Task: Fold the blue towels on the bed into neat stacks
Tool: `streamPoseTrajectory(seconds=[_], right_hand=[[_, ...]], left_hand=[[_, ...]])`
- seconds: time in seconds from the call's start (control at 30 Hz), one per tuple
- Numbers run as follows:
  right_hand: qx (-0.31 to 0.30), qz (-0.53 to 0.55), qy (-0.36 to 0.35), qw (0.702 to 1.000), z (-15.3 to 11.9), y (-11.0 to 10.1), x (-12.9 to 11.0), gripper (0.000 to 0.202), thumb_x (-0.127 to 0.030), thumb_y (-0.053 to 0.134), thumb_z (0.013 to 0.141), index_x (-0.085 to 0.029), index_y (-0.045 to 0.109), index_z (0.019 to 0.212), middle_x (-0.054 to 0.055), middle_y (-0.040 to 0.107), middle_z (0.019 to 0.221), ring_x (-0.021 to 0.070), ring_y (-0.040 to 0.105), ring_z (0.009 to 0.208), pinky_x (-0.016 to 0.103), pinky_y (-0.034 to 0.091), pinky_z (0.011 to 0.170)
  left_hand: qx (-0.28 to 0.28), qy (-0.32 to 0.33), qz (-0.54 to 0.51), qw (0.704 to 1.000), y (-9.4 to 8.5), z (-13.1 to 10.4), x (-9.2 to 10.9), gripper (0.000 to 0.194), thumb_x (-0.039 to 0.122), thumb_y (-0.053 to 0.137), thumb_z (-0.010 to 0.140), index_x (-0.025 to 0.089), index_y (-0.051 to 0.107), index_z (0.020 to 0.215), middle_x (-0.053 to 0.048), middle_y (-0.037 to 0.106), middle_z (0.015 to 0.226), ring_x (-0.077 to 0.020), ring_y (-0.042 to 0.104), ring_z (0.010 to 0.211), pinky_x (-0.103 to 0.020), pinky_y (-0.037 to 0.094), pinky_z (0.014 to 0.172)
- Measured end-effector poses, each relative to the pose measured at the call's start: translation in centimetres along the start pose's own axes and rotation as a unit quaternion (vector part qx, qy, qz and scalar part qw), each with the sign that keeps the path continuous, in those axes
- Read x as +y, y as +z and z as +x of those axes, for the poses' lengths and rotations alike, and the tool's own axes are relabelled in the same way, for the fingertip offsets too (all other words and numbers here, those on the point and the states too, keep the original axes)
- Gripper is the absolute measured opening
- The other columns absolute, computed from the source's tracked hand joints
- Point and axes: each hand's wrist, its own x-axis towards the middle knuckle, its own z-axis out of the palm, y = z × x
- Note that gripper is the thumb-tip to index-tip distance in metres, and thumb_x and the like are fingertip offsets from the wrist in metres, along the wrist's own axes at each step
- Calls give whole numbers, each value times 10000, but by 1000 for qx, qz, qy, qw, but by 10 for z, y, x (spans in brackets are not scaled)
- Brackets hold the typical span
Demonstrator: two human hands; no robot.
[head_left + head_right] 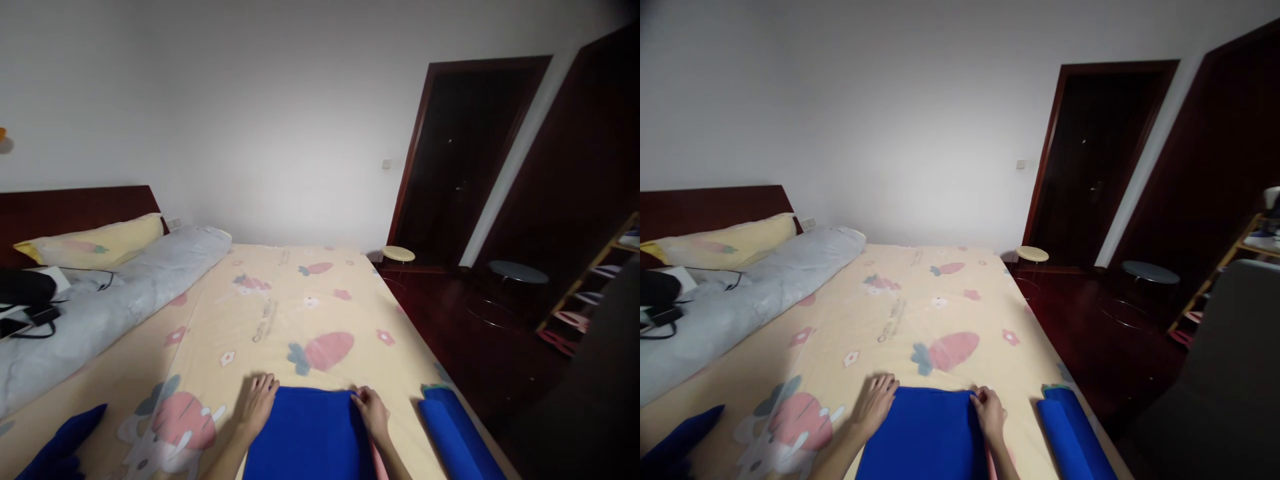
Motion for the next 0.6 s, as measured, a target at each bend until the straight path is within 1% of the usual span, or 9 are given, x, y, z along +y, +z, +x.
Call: streamPoseTrajectory(seconds=[0.07, 0.17, 0.3, 0.43, 0.53, 0.6], right_hand=[[-8, 24, -5, 1000, 0, 3, 4, 292, -469, 433, 791, -239, 600, 726, 4, 704, 726, 209, 657, 729, 300, 441, 656], [-18, 50, -12, 999, -1, 5, 10, 298, -465, 432, 777, -243, 625, 729, 5, 723, 735, 214, 672, 730, 303, 462, 676], [-26, 63, -20, 997, 1, 4, 14, 329, -460, 410, 782, -243, 650, 723, 12, 727, 725, 218, 678, 726, 303, 472, 667], [-16, 54, -30, 998, 3, 1, 11, 387, -494, 380, 817, -248, 676, 782, 17, 729, 780, 211, 678, 765, 295, 473, 685], [0, 32, -27, 999, 2, 2, 8, 402, -495, 372, 834, -253, 693, 838, 33, 730, 842, 222, 677, 812, 309, 468, 691], [11, 12, -16, 1000, 0, 3, 7, 390, -469, 377, 839, -250, 698, 868, 48, 730, 864, 233, 678, 836, 327, 470, 701]], left_hand=[[1, 1, -10, 1000, 2, -3, 0, 298, 174, 426, 887, 304, 610, 1083, -12, 628, 1168, -198, 537, 1100, -364, 353, 938], [10, -22, -26, 999, 4, -6, -3, 205, 240, 432, 900, 271, 605, 1007, -19, 635, 1084, -193, 551, 1039, -357, 359, 899], [15, -62, -50, 997, 6, -2, -6, 110, 202, 488, 860, 253, 585, 873, 8, 626, 1023, -161, 555, 1000, -314, 350, 866], [27, -106, -61, 992, 5, 6, -5, 84, 172, 510, 837, 240, 560, 831, 20, 618, 1015, -150, 548, 992, -310, 331, 864], [36, -121, -58, 990, 5, 11, -5, 90, 189, 495, 846, 240, 567, 832, 16, 625, 992, -148, 542, 968, -304, 328, 844], [42, -130, -49, 990, 6, 13, -6, 125, 208, 468, 863, 245, 587, 854, 4, 634, 996, -162, 540, 968, -319, 334, 839]])
